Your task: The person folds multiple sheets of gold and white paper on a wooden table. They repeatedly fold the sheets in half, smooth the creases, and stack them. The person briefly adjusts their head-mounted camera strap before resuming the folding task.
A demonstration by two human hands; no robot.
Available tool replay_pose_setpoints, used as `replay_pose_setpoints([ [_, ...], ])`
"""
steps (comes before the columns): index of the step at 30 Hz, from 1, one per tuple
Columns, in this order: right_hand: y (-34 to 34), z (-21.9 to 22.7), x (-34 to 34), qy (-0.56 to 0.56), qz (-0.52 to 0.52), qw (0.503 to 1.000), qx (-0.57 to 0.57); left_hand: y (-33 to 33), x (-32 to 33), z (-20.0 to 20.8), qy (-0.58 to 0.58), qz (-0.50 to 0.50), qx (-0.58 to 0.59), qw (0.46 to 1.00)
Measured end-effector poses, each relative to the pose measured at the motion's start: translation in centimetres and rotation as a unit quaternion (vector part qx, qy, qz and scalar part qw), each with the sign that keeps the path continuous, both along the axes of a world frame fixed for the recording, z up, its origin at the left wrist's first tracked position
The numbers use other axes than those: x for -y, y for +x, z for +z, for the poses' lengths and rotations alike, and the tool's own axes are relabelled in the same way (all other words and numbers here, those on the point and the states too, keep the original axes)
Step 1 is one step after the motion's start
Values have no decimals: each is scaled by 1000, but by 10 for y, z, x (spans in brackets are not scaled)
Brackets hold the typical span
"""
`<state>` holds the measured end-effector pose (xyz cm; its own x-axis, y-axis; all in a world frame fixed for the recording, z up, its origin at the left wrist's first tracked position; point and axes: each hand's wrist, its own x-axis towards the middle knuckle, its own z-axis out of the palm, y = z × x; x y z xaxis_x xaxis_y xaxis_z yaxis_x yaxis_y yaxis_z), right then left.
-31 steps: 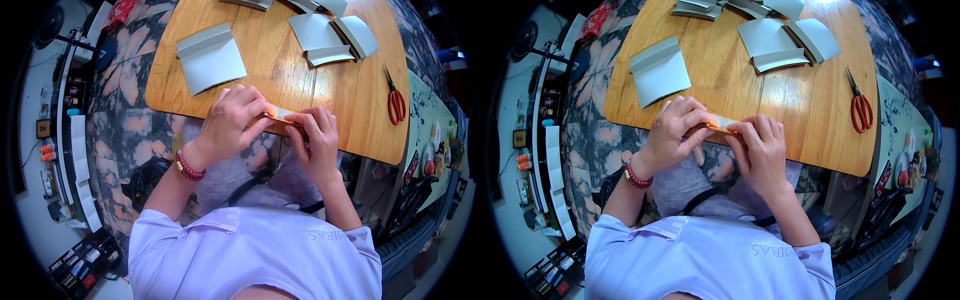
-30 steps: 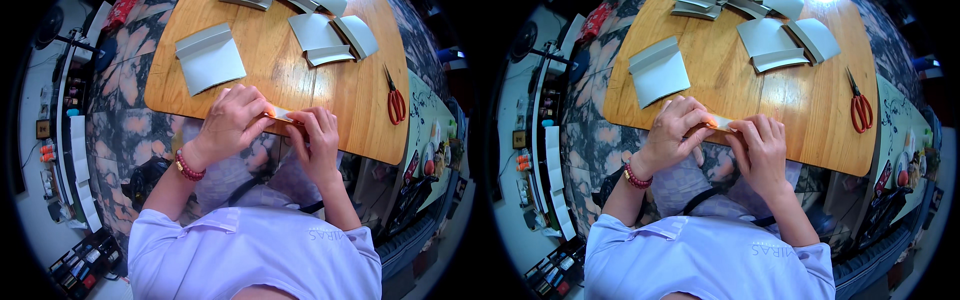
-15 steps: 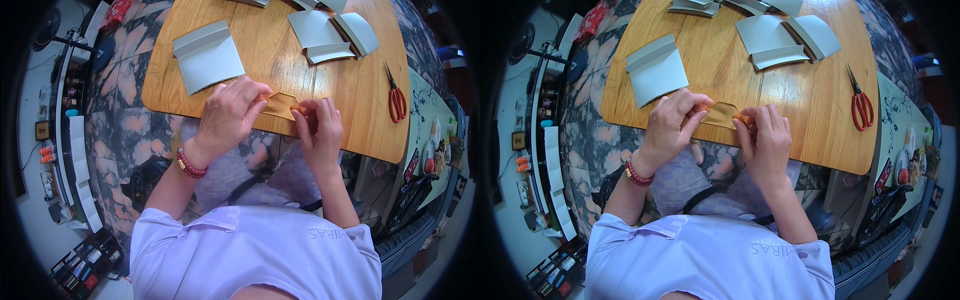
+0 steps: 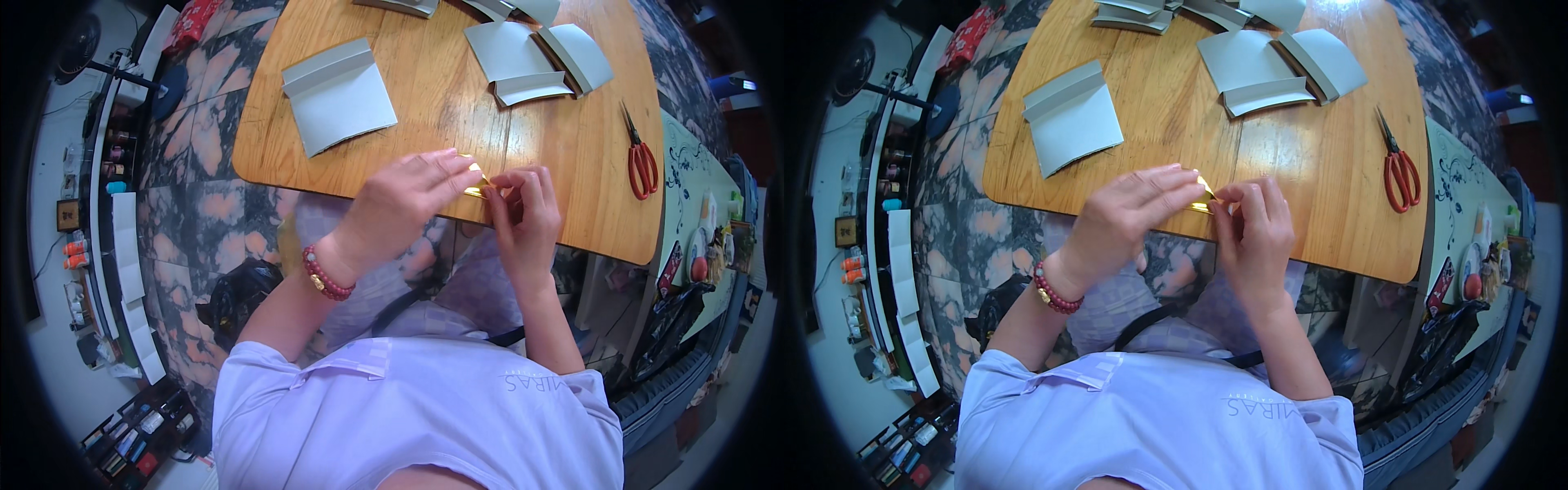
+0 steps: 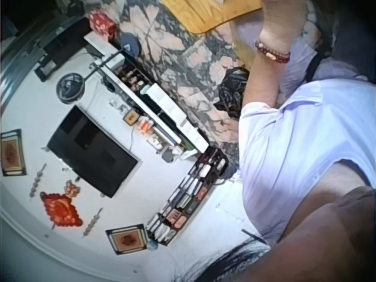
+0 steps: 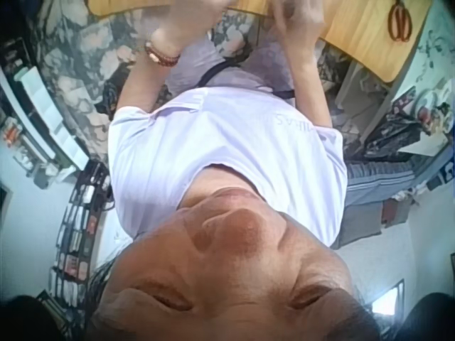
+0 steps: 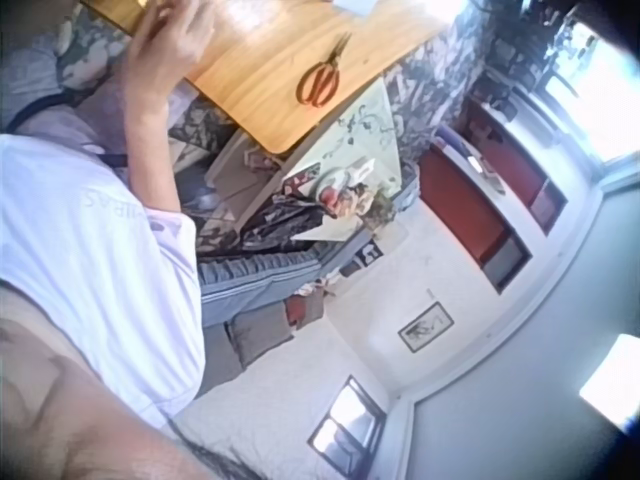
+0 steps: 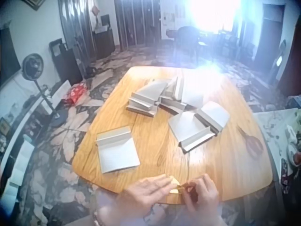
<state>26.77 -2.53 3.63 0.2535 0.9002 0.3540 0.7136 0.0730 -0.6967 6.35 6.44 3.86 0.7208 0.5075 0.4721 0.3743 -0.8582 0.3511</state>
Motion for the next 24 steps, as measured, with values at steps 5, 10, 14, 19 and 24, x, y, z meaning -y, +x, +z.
replay_pose_setpoints([
  [5, -3, -3, 16, 112, 25, 970, 216, -4, 21, -3, -16, -14, -60, 998],
  [10, -10, -20, 39, 22, 60, 951, 302, -2, 36, -17, -2, 30, -69, 997],
  [14, -7, -18, 37, 24, 70, 947, 313, -19, 46, -19, 29, 105, -117, 987],
  [19, -3, -24, 35, 49, 69, 948, 308, -32, 49, -17, 76, 158, -131, 976],
  [24, -1, -25, 35, 103, 83, 952, 278, -31, 53, -25, 96, 153, -54, 982],
])
